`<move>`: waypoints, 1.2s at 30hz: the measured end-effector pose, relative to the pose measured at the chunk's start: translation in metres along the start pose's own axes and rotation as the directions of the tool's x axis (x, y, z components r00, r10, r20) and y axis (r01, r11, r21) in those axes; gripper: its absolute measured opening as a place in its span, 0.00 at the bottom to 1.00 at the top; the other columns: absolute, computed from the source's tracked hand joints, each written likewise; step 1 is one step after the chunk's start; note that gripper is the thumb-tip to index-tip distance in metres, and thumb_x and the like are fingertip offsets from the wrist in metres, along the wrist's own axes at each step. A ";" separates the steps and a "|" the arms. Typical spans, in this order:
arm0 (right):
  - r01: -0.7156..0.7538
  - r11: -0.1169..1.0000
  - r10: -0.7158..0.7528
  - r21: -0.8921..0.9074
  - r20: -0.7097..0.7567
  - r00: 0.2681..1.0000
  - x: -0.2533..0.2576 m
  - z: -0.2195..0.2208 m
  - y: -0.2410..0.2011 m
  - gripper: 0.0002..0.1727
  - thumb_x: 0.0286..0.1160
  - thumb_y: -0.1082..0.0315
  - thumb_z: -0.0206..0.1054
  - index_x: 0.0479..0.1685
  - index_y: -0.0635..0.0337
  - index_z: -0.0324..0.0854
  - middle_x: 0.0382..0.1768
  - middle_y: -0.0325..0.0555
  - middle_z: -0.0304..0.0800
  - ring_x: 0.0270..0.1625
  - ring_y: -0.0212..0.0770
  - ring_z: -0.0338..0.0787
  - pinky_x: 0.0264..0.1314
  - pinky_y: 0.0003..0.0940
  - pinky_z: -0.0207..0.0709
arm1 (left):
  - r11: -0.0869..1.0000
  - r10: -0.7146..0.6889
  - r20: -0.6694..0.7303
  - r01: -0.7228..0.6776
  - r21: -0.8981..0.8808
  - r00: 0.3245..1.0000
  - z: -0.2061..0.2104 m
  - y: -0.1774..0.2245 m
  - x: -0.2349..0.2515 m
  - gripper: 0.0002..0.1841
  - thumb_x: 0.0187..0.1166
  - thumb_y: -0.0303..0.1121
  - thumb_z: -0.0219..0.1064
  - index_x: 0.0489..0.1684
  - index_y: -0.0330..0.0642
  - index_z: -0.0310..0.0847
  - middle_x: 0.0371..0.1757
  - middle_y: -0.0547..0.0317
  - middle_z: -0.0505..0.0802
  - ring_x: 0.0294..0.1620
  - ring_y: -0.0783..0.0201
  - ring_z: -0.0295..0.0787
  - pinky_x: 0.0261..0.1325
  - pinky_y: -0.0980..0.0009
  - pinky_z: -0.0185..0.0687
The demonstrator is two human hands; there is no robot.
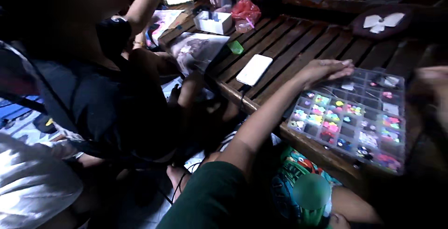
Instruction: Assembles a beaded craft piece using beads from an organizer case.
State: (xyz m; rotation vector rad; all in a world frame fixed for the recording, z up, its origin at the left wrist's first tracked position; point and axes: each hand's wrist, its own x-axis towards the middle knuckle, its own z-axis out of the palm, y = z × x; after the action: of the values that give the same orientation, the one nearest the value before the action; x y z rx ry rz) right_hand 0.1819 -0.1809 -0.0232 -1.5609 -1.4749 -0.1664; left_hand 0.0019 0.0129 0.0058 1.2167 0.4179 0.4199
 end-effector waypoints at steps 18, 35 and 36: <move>-0.172 0.978 0.084 0.118 0.531 0.843 -0.002 0.037 -0.083 0.09 0.65 0.62 0.79 0.32 0.57 0.86 0.39 0.39 0.85 0.36 0.31 0.81 0.39 0.28 0.77 | 0.990 -0.036 0.126 0.018 0.141 0.991 -0.003 -0.004 0.002 0.17 0.95 0.35 0.50 0.42 0.34 0.82 0.27 0.67 0.86 0.27 0.78 0.80 0.37 0.81 0.79; -0.142 0.967 0.154 -0.211 0.044 0.987 -0.002 0.046 -0.088 0.12 0.86 0.68 0.64 0.51 0.69 0.87 0.52 0.63 0.87 0.47 0.55 0.87 0.54 0.53 0.80 | 0.960 -0.135 0.307 0.048 0.276 0.942 0.005 -0.001 -0.011 0.14 0.92 0.29 0.54 0.39 0.34 0.83 0.26 0.67 0.87 0.27 0.77 0.82 0.38 0.80 0.82; -0.131 0.963 0.147 -0.236 0.054 0.988 -0.001 0.047 -0.086 0.13 0.87 0.68 0.63 0.51 0.71 0.87 0.52 0.65 0.87 0.48 0.60 0.87 0.56 0.59 0.78 | 0.955 -0.134 0.307 0.041 0.293 0.942 0.005 -0.001 -0.011 0.13 0.92 0.29 0.54 0.41 0.32 0.83 0.26 0.66 0.87 0.27 0.77 0.83 0.38 0.80 0.82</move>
State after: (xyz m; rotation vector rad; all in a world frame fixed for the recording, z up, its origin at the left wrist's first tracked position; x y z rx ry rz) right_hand 0.0870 -0.1644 -0.0042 -1.8698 -1.4337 -0.2092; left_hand -0.0050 0.0027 0.0077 1.5099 0.2514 0.0765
